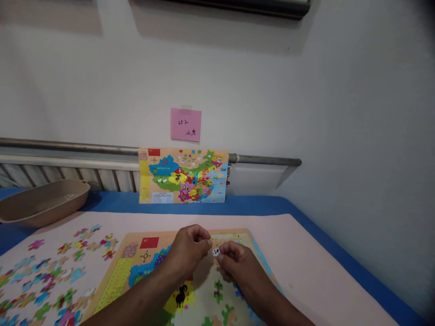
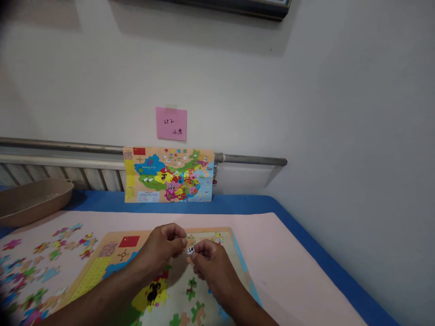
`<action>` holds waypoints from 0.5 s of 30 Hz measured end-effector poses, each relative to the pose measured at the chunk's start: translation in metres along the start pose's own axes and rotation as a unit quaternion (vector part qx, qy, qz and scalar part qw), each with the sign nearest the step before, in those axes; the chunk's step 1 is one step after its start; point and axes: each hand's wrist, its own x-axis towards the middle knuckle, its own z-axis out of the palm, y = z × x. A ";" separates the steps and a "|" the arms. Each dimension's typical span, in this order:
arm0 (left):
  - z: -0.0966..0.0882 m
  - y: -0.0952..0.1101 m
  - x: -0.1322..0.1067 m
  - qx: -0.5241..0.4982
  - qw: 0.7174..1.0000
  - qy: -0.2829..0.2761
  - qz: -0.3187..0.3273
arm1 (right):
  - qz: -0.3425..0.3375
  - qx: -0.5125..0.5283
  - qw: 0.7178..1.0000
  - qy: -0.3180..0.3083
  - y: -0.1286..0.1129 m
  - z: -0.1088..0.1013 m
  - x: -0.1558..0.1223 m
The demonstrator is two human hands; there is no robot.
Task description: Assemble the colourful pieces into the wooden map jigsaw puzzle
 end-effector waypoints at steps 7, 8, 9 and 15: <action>0.002 0.007 -0.005 0.015 1.000 0.005 -0.009 | -0.002 0.003 1.000 -0.003 0.002 -0.001 0.003; 0.002 0.008 -0.005 0.015 1.000 0.004 -0.010 | -0.005 -0.002 1.000 -0.002 0.002 -0.001 0.003; 0.002 0.008 -0.005 0.015 1.000 0.004 -0.011 | -0.007 -0.010 1.000 -0.002 0.002 -0.002 0.003; 0.001 0.004 -0.002 0.004 1.000 0.005 -0.006 | -0.011 -0.007 1.000 -0.009 0.001 -0.001 0.000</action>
